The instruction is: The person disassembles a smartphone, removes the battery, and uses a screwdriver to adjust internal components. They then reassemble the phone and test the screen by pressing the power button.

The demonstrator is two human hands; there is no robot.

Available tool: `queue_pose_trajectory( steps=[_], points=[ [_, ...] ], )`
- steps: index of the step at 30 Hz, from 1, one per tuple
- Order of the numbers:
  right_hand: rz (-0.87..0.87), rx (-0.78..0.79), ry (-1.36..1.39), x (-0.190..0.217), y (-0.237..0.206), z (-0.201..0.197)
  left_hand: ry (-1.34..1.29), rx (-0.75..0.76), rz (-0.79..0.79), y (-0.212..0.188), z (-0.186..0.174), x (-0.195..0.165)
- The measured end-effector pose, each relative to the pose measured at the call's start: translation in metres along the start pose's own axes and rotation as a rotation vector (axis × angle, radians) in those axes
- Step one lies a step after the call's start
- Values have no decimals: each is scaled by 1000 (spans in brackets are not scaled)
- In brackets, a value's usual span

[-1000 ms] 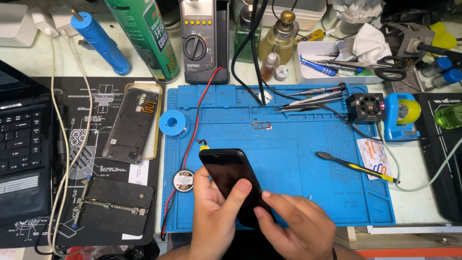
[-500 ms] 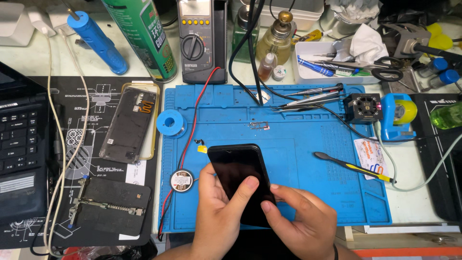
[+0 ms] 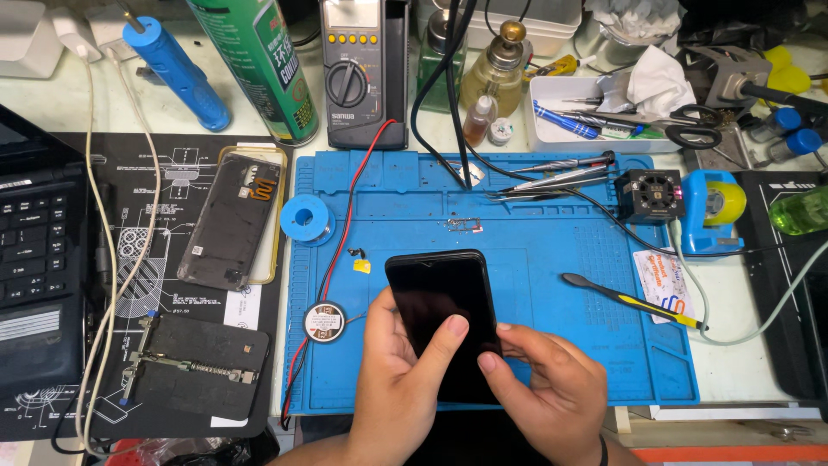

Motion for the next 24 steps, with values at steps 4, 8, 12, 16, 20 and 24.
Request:
queue_pose_trajectory(
  steps=[4,8,12,16,20,24],
  points=[
    [101,48,143,-10,4,9,-24,25,40,1,4,-8],
    [279,194,210,-24,5,33,-86,157,-35,-1,12,-5],
    [318,159,275,-22,8,37,-271,223,-197,-5,12,14],
    [263,75,333,-13,10,35,-374,214,-290,-12,9,33],
    [203,66,339,-5,11,37,-298,219,-294,-15,3,40],
    [165,55,292,-1,11,37,-283,230,-279,-15,1,39]
  ],
)
Point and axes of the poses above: each hand's wrist, its own y-axis towards the middle knuckle, its own z-axis out of the palm, x = y × z, the point moved 10 cm from there along y, towards the middle knuckle, and after that the axes turned 9 degrees about y, right-handed, at the moved point
